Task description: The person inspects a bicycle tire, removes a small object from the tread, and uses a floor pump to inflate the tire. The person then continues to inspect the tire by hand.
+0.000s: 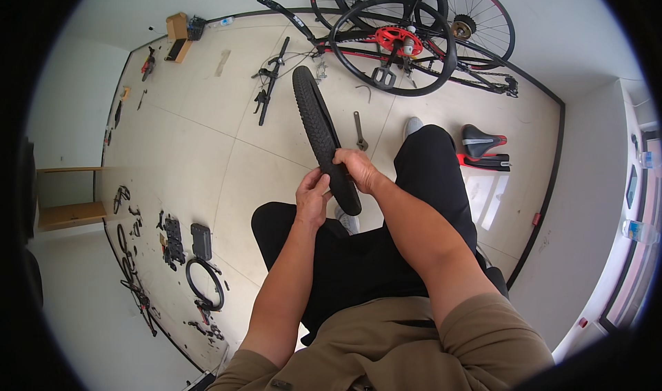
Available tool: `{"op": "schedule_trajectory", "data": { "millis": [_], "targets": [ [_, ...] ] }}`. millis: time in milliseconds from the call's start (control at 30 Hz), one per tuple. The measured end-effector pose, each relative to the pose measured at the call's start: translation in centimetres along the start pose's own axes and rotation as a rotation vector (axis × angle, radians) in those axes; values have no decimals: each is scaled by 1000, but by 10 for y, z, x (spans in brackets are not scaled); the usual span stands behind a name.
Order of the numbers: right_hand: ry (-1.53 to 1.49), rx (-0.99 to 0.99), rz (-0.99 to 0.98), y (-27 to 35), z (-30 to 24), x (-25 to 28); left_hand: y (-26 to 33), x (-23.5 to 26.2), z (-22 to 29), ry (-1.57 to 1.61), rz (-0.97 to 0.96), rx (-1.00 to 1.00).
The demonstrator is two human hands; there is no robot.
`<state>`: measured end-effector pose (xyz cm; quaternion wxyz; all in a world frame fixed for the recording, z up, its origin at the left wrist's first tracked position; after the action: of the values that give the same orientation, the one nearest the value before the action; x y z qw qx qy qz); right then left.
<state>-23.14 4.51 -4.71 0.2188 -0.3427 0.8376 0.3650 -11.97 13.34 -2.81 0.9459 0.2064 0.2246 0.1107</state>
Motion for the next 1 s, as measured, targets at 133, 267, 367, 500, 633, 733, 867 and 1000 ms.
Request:
{"op": "schedule_trajectory", "data": {
  "millis": [133, 267, 367, 500, 633, 733, 867, 1000],
  "targets": [
    [-11, 12, 37, 4, -4, -3, 3, 1, -2, -91, 28, 55],
    [163, 27, -38, 6, -9, -9, 9, 4, -2, -252, 66, 119],
    [115, 90, -64, 6, -12, -15, 9, 2, -5, -206, 28, 99],
    [207, 89, -46, 12, -16, -27, 9, 0, -8, -213, -9, 119],
    [618, 82, 104, 23, -23, -27, 15, -18, -4, -170, -78, 185],
    [781, 103, 137, 20, -18, -24, 12, -6, -19, -32, -149, 256],
    [871, 152, 125, 16, -9, -33, 14, 20, -8, 36, 126, 155],
    [956, 144, 78, 19, 1, -46, 10, 17, 37, 91, 119, -75]
  ]
}}
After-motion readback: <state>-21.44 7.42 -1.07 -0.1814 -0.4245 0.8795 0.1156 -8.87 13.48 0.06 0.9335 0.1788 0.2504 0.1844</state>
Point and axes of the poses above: each hand's wrist, its own y-axis away from the middle knuckle, its own x-axis out of the back of the hand, z = x × y, the point moved 8 cm from there along -y, towards the middle knuckle, and after that the axes turned 14 degrees about -z, right-handed, at the moved point
